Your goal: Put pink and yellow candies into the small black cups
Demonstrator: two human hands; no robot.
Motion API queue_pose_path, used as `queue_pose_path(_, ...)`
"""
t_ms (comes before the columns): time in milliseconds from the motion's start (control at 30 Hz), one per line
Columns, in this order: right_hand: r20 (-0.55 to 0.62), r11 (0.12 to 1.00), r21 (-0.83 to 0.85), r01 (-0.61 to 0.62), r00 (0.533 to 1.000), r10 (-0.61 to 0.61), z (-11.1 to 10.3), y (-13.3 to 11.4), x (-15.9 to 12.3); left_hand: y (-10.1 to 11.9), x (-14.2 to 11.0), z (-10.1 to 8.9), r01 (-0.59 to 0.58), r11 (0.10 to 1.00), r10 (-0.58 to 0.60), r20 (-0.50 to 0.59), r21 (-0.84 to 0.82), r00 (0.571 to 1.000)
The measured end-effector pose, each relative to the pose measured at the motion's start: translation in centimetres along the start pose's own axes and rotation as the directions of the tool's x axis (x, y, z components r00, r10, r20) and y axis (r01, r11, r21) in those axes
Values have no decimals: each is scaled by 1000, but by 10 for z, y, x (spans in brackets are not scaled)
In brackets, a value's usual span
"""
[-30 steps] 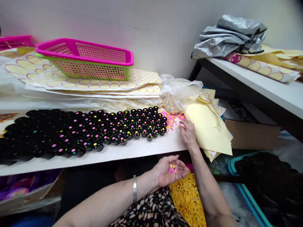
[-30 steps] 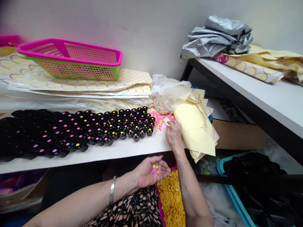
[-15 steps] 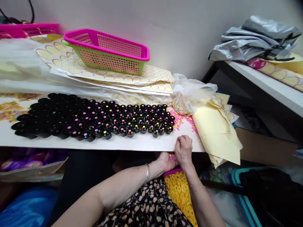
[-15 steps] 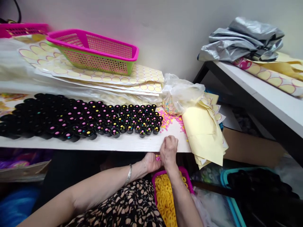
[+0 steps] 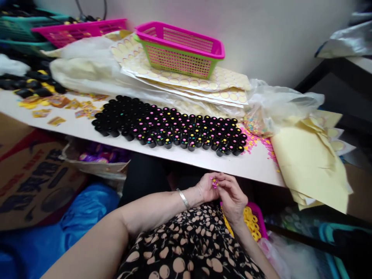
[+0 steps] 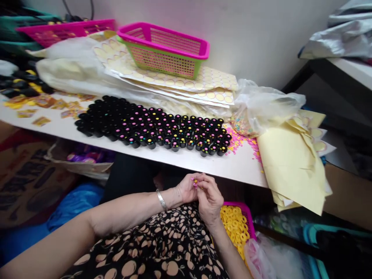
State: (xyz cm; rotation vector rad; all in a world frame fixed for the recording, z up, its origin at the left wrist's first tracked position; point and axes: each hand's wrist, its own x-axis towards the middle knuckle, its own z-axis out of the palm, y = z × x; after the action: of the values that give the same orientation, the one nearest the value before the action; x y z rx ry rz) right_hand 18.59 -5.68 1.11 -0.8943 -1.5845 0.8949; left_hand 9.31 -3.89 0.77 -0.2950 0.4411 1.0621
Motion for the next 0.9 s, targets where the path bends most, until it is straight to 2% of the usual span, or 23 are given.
queue_pose_path(67, -22, 990, 120, -69, 997, 73, 13, -10, 5, 14, -22, 0, -14, 1000, 15, 44, -23, 999)
queue_pose_path(167, 1, 986, 154, -64, 998, 65, 35, -25, 16, 32, -56, 0, -86, 995, 91, 108, -51, 990)
queue_pose_path(300, 228, 997, 71, 33, 972, -48, 65, -45, 27, 49, -94, -3, -225, 968, 239, 144, -106, 960)
queue_pose_path(367, 362, 993, 40, 111, 925, -118, 82, -55, 30, 57, -108, -7, -270, 954, 288, 136, -132, 948)
queue_pose_path(500, 589, 924, -105, 368, 771, -240, 119, -72, 34, 76, -131, -15, -292, 947, 309, 140, -133, 941)
queue_pose_path(600, 663, 824, -176, 538, 684, -306, 147, -83, 37, 92, -146, -19, -335, 937, 349, 201, -100, 915)
queue_pose_path(667, 703, 785, -213, 582, 649, -290, 165, -90, 39, 102, -154, -22, -373, 923, 385, 208, -95, 899)
queue_pose_path(800, 737, 801, -272, 533, 651, -182, 198, -102, 43, 122, -169, -31, -392, 909, 412, 170, -141, 895)
queue_pose_path(900, 729, 831, -252, 497, 662, -175, 211, -105, 47, 133, -181, -36, -437, 876, 454, 46, -203, 890)
